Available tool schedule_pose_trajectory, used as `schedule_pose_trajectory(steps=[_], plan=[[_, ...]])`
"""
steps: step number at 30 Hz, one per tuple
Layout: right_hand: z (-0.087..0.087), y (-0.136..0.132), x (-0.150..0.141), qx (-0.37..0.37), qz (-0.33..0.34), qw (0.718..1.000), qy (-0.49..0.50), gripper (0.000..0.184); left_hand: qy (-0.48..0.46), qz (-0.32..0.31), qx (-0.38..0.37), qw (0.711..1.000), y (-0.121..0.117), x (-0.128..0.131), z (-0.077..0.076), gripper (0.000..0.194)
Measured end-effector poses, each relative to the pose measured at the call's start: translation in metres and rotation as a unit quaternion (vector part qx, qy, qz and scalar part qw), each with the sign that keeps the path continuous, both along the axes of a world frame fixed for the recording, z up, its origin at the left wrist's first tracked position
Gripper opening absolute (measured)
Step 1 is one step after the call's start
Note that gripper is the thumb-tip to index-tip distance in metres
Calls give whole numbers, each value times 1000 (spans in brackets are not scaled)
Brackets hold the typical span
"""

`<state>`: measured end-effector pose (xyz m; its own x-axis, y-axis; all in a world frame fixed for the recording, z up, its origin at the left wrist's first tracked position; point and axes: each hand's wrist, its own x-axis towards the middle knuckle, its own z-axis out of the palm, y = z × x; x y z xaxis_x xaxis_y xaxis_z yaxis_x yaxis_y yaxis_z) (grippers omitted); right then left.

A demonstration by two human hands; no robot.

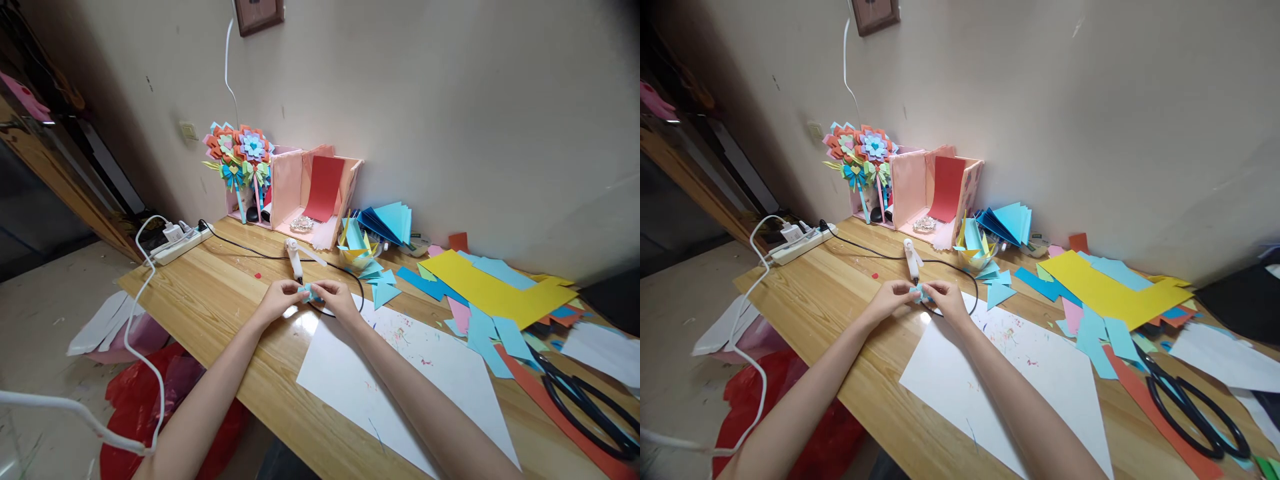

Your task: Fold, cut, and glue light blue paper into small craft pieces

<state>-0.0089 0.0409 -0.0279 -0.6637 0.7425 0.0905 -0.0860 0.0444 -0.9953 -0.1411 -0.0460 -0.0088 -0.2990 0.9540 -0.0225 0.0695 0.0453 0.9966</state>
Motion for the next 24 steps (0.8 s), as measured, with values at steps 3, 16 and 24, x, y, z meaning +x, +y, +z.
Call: schedule_pose_trajectory(steps=[3,16,24], plan=[[3,-3,0,16,2,1000,-13,34,1,29,8,1000,0,-2,1,36],[1,-3,-2,47,28,998,-44,32,1,50,24,998,4,0,-4,37],[0,0,-2,35,-21,999,-22,32,-13,82,30,996,2,0,2,37]])
